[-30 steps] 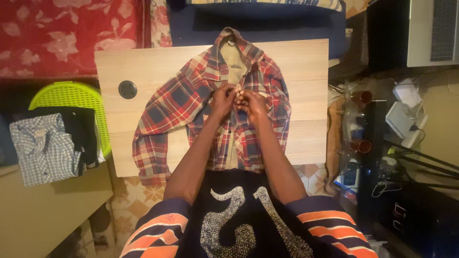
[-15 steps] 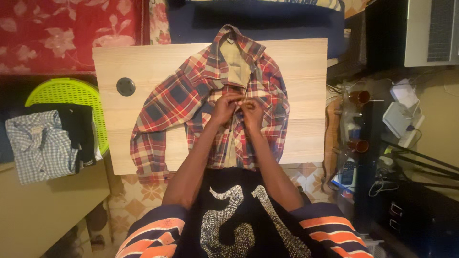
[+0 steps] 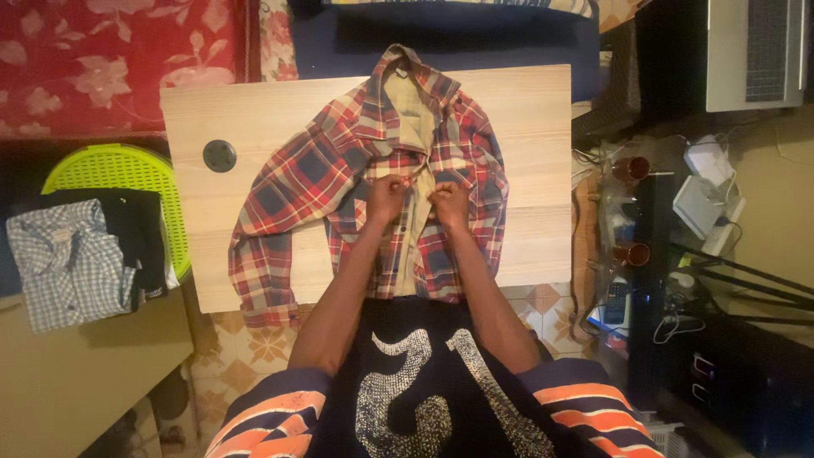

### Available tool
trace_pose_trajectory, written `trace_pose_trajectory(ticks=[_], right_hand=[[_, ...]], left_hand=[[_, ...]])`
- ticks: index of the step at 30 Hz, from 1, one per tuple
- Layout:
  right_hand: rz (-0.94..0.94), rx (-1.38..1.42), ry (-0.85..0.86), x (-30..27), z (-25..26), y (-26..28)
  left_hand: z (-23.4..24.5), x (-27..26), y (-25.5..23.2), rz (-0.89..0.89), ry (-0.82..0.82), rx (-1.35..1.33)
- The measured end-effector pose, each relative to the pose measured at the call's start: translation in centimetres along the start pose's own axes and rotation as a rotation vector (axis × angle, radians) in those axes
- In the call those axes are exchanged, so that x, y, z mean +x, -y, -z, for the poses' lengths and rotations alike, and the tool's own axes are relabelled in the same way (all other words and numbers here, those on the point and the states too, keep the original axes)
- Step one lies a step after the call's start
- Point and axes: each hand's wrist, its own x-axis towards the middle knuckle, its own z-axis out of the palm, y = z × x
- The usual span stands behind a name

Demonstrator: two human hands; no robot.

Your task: The person folds a plaid shirt on a small wooden table, buttons it, aligns the sleeves, and folds it into a compact rectangle. They then place the folded shirt into a green laundry basket and pick up a folded pair of jeans from a nearby stack.

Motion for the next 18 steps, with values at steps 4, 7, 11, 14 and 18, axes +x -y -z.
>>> trace_pose_trajectory(ticks=[4, 7, 11, 14, 18], right_hand=[[-0.121, -0.069, 0.095, -2.6, 0.0, 1.6], [-0.087, -0.02, 0.04, -3.4, -0.4, 2.2], [-0.066, -0.032, 0.022, -3.3, -0.4, 1.4], [-0.058, 0.02, 0.095, -2.8, -0.1, 0.7], [-0.058, 0.108, 0.161, -2.6, 0.4, 0.0]], left_hand=[[0.5, -0.4, 1.4, 0.137, 0.152, 0.019], [0.9, -1.4, 0.2, 0.056, 0.199, 0.043], [0.7, -2.5, -1.2, 0.195, 0.206, -0.131], [0.7, -2.6, -1.4, 0.133, 0.18, -0.129], [0.6, -2.6, -1.8, 0.107, 0.137, -0.019]])
